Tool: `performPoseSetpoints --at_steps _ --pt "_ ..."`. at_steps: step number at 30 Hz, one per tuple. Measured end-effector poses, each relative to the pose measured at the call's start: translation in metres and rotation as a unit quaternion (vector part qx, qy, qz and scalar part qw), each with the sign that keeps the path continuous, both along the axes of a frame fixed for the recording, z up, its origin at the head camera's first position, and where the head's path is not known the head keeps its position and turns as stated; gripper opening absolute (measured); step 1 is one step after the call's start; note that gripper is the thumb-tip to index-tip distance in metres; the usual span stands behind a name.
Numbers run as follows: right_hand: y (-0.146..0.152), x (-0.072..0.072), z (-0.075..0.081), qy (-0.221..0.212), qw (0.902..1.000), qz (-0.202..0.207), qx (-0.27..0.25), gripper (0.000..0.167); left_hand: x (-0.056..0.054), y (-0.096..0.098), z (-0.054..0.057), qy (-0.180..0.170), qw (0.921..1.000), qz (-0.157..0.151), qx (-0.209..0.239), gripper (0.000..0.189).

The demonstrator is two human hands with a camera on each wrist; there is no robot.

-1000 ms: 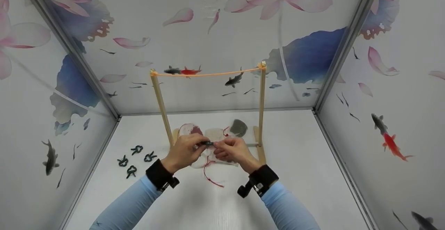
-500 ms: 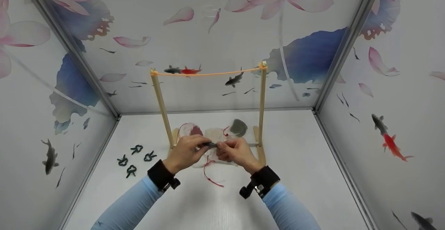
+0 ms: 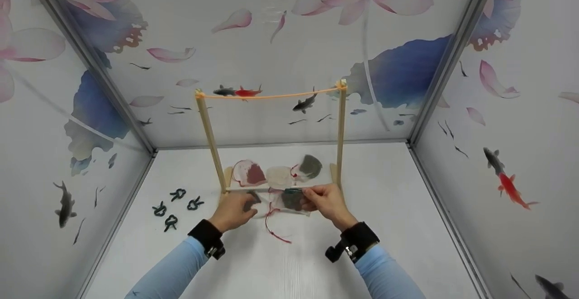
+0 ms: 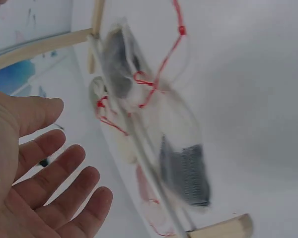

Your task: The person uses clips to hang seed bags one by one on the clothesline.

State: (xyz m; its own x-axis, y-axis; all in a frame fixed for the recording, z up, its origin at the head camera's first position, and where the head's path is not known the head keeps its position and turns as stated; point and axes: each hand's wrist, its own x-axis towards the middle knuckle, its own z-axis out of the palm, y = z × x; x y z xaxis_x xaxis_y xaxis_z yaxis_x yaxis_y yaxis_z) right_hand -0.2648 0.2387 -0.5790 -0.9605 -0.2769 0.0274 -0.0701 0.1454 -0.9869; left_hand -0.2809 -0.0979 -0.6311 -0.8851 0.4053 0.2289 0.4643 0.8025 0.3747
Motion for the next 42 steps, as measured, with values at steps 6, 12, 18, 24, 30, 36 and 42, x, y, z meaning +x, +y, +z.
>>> performPoseSetpoints --at_steps 6,12,18,24,30,36,42 --pt "0.006 0.002 -0.004 -0.012 0.9999 0.000 -0.004 0.036 0.006 -0.004 -0.047 -0.053 0.9943 0.017 -0.091 0.036" --pt "0.008 0.005 -0.007 -0.021 0.9997 0.007 0.004 0.033 0.011 0.000 -0.078 -0.115 0.9824 0.024 -0.146 0.064" --pt "0.008 0.005 -0.008 -0.026 0.9995 0.005 0.014 0.032 0.004 0.004 -0.085 -0.066 0.9826 0.052 -0.166 0.064" --pt "0.009 0.006 -0.007 -0.016 0.9993 0.012 0.031 0.032 -0.001 0.003 -0.086 -0.009 0.9834 0.079 -0.163 0.031" --pt "0.007 0.007 -0.008 -0.007 0.9987 0.023 0.044 0.030 -0.002 0.002 -0.095 0.049 0.9830 0.089 -0.153 0.001" --pt "0.007 0.006 -0.007 0.012 0.9986 0.031 0.040 0.029 -0.006 -0.005 -0.083 0.039 0.9887 0.100 -0.104 0.002" --pt "0.006 0.002 -0.002 0.050 0.9970 0.028 0.052 0.023 -0.022 -0.013 -0.045 0.028 0.9939 0.107 -0.008 0.023"
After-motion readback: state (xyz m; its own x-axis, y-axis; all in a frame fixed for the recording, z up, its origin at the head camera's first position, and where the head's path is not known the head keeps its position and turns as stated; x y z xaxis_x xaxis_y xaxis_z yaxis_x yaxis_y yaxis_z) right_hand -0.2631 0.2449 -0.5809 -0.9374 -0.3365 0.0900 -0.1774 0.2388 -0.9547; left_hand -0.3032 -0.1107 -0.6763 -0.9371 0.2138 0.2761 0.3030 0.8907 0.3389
